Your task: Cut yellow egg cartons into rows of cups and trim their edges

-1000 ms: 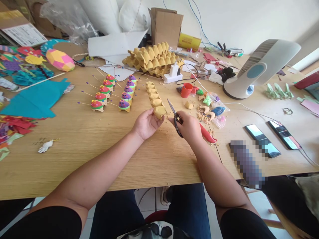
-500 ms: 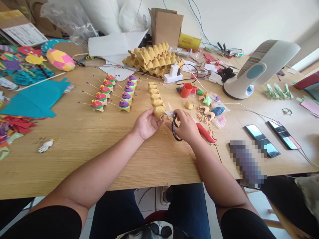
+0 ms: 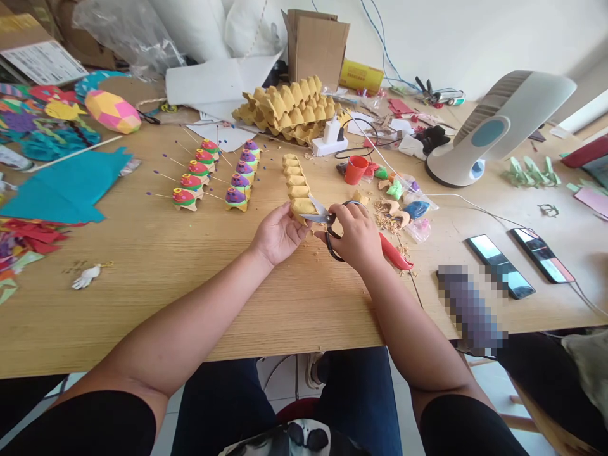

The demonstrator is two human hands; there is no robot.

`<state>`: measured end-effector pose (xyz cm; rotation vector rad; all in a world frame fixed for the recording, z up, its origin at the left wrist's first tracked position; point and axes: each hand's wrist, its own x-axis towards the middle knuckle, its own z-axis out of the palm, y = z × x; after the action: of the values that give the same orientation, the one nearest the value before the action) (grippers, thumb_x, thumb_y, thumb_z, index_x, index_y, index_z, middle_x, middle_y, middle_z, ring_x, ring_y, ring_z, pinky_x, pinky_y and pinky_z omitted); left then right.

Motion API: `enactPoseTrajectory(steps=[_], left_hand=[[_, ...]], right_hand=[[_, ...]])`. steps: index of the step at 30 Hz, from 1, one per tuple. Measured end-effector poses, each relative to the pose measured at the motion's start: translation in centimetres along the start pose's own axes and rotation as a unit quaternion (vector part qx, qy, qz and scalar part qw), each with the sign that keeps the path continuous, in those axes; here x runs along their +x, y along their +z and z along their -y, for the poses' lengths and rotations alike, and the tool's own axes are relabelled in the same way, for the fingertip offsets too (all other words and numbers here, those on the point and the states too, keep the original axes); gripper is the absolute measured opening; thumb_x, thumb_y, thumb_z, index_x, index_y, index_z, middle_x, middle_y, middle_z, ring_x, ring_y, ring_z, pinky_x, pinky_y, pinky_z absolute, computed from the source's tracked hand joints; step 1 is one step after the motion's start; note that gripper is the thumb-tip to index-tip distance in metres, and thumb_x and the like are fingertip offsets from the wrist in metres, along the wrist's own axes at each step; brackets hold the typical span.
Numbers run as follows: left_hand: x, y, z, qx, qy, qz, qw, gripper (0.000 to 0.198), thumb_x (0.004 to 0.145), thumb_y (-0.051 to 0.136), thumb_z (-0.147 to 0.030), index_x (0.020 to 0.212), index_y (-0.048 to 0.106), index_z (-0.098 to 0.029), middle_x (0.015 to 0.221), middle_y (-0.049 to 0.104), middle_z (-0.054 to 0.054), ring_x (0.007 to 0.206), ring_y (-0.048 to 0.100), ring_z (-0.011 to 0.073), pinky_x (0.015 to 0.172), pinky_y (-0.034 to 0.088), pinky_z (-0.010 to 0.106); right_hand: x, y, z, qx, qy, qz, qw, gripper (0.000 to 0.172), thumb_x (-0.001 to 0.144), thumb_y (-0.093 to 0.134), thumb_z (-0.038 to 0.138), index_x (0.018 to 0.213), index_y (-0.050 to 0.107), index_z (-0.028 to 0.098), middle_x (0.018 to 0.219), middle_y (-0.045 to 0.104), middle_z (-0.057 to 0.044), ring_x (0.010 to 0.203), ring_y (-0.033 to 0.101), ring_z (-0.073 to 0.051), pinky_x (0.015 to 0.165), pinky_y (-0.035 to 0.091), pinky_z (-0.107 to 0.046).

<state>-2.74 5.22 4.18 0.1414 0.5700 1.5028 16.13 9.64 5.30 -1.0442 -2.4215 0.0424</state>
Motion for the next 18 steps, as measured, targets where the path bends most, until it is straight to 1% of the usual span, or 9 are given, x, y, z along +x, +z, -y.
enactPoseTrajectory(steps=[5, 8, 13, 18], left_hand=[[0.05, -0.09, -0.06, -0.006, 0.005, -0.002, 1.0, 0.032, 0.108, 0.04, -0.022, 0.12, 0.068, -0.016, 0.09, 0.08, 0.002, 0.078, 0.077, 0.0122, 0.078, 0.063, 0.024], [0.09, -0.11, -0.05, -0.008, 0.008, 0.002, 1.0, 0.032, 0.108, 0.04, -0.022, 0.123, 0.068, -0.017, 0.091, 0.08, 0.002, 0.079, 0.077, 0.0125, 0.078, 0.063, 0.024], [0.09, -0.14, -0.03, -0.009, 0.011, 0.009, 1.0, 0.031, 0.108, 0.039, -0.021, 0.119, 0.068, -0.016, 0.092, 0.081, 0.003, 0.079, 0.077, 0.013, 0.075, 0.064, 0.025], [0.1, -0.22, -0.04, -0.005, 0.009, 0.008, 1.0, 0.028, 0.107, 0.043, -0.022, 0.117, 0.068, -0.015, 0.093, 0.081, 0.003, 0.079, 0.077, 0.0131, 0.076, 0.064, 0.024]], right_hand=[[-0.06, -0.19, 0.41, -0.03, -0.003, -0.016, 0.999, 0.035, 0.094, 0.068, 0.046, 0.12, 0.063, 0.023, 0.107, 0.065, -0.011, 0.106, 0.055, -0.032, 0.09, 0.043, -0.041], [-0.09, -0.37, 0.67, -0.042, 0.0, -0.017, 0.999, 0.035, 0.095, 0.067, 0.045, 0.122, 0.062, 0.023, 0.109, 0.064, -0.012, 0.107, 0.054, -0.032, 0.091, 0.043, -0.041], [-0.1, -0.44, 0.75, -0.049, -0.001, -0.014, 0.999, 0.033, 0.096, 0.064, 0.042, 0.122, 0.062, 0.023, 0.11, 0.064, -0.012, 0.107, 0.053, -0.032, 0.091, 0.042, -0.042], [-0.12, -0.47, 0.76, -0.052, -0.003, -0.014, 0.999, 0.033, 0.096, 0.064, 0.042, 0.122, 0.062, 0.023, 0.11, 0.064, -0.011, 0.107, 0.053, -0.032, 0.09, 0.042, -0.041]])
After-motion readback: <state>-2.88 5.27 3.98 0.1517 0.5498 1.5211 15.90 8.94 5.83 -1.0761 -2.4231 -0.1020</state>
